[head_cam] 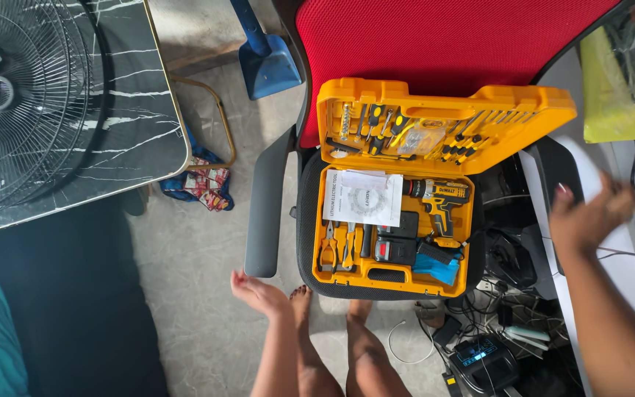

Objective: The person disassembles a standing fan by removing the front grille, fan blades, and rear grille. They then retrieve a yellow toolbox, open it, and use pliers to work on the fan motor housing.

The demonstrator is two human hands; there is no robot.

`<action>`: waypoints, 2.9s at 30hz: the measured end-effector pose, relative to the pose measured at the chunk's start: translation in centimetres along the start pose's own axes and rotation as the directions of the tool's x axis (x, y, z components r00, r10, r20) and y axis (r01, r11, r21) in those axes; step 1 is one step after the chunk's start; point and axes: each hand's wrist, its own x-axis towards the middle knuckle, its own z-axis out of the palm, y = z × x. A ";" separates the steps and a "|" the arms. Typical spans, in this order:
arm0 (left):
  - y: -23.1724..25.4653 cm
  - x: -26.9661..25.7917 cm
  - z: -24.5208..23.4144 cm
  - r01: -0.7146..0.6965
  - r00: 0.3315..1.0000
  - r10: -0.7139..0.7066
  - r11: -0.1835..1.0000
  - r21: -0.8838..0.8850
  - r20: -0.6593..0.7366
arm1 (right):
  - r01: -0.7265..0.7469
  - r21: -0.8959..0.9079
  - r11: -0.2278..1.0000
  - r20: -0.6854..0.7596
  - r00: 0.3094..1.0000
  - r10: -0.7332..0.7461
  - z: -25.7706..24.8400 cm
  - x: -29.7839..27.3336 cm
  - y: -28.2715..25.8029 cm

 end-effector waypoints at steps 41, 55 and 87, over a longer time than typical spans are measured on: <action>-7.6 -3.2 0.0 0.193 0.705 -0.414 0.893 0.406 0.576 | -0.674 0.576 0.463 0.746 0.665 0.040 8.1 -24.3 -22.1; -10.5 -2.8 0.1 -0.052 0.577 -0.461 0.804 0.593 0.675 | -0.255 -0.127 0.959 0.825 0.509 0.245 21.5 -24.5 -42.7; -11.4 -2.1 2.6 0.492 0.489 -0.612 0.782 0.384 0.621 | -0.933 0.091 0.348 0.888 0.235 0.397 24.2 -26.2 -38.9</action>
